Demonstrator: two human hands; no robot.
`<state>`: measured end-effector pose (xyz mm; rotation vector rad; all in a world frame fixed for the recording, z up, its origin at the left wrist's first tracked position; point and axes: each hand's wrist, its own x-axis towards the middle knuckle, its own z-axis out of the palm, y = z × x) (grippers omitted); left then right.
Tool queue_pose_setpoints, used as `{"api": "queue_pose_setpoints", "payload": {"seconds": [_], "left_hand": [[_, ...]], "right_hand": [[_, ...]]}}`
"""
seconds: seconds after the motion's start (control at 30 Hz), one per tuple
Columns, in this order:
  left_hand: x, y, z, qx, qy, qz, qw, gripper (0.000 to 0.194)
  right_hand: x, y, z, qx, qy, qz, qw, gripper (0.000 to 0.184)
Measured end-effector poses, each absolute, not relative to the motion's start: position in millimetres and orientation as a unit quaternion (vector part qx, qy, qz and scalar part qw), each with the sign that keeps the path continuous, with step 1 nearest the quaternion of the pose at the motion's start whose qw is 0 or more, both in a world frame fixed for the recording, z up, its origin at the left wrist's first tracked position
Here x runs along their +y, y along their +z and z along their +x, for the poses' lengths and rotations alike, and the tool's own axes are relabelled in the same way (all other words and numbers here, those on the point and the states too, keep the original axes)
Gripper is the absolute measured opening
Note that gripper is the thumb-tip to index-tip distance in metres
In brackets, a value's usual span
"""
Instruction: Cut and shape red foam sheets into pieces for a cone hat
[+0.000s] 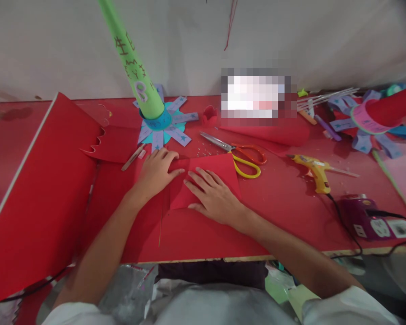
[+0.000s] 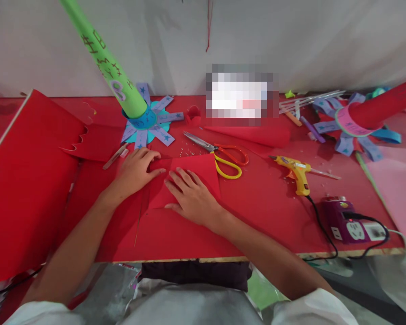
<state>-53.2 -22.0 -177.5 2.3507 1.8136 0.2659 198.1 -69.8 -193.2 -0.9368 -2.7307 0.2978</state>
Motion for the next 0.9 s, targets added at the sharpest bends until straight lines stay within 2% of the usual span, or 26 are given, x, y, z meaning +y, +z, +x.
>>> {"api": "queue_pose_setpoints", "payload": {"seconds": [0.3,0.53,0.73,0.9], "left_hand": [[-22.5,-176.1,-52.9,0.603,0.087,0.788,0.086,0.031],[-22.1,-177.8,-54.4,0.601,0.087,0.79,0.084,0.03],[-22.0,-176.7,-53.9,0.603,0.079,0.79,0.085,0.032],[-22.2,-175.4,-52.9,0.606,0.083,0.787,0.085,0.031]], "right_hand": [[-67.5,-198.3,203.1,-0.916,0.095,-0.359,0.148,0.058],[-67.2,-196.6,201.5,-0.901,0.1,-0.399,0.139,0.065],[-65.4,-197.3,205.5,-0.894,0.097,-0.406,0.163,0.056],[-63.5,-197.3,207.9,-0.889,0.084,-0.422,0.156,0.063]]}}
